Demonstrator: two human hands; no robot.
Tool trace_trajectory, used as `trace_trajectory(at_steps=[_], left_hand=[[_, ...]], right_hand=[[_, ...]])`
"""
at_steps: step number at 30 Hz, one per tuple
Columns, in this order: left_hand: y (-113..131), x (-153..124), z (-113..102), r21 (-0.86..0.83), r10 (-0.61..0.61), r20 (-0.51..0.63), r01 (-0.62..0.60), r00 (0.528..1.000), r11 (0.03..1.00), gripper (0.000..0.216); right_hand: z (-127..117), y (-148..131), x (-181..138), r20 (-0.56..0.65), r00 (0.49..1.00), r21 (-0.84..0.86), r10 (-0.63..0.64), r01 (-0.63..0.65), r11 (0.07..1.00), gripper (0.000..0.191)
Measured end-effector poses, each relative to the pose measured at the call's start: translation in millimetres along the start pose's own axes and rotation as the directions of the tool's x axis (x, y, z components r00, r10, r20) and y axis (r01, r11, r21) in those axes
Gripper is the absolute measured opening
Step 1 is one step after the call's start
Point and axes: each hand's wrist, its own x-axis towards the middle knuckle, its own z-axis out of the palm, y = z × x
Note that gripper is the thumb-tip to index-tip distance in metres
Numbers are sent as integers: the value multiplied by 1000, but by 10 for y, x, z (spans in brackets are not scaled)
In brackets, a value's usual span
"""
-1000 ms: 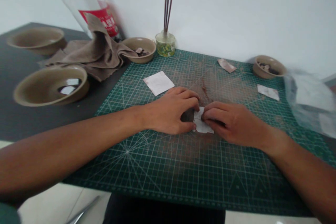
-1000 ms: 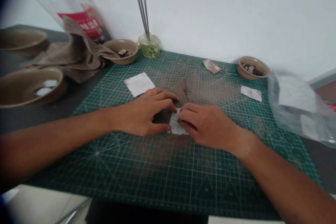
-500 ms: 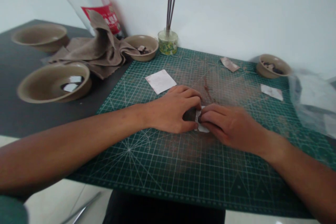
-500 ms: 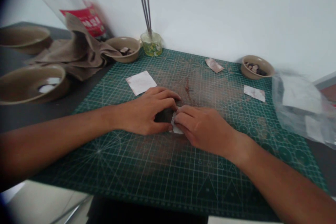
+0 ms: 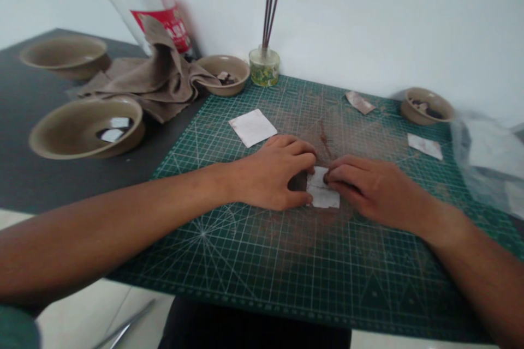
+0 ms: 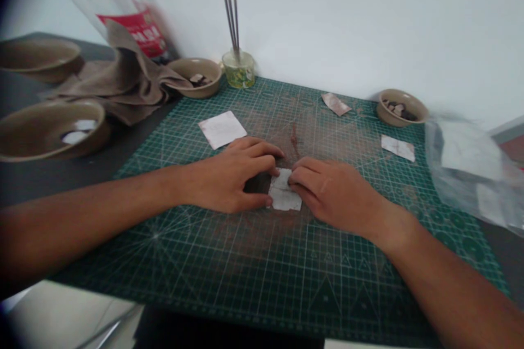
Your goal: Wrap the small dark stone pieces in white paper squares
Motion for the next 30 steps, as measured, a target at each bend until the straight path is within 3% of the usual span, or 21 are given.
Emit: trace_trajectory(at_steps=[3,9,14,19,24,28,30], left_hand=[[5,-3,5,-3,-3,-3,3,1000,1000,39],[35,-17,-2,-16,-33,-23,33,999,999,43],[36,-24,-16,26,-2,-12,3,1000,1000,39],[27,-35,-14,60,20,-20,-19,1000,998,39],[37,-57,-17,70,41,-13,-40,999,997,38],[38,-66,-15,72,46,-17,-45,999,996,40],[39,-68,-9,73,43,-14,-42,999,996,39]], right_hand=[[8,-24,6,44,995,42,-92,90,995,15],[2,-20,4,-12,1000,27,28,-28,999,18],[21,-47,12,22,996,63,-85,83,995,15],[12,-1,13,-38,996,0,79,-79,997,18],[7,-12,28,42,998,87,-38,34,996,17],[7,-4,27,-46,997,19,67,-66,998,17],[-6,12,12,-16,997,34,78,-77,996,17]])
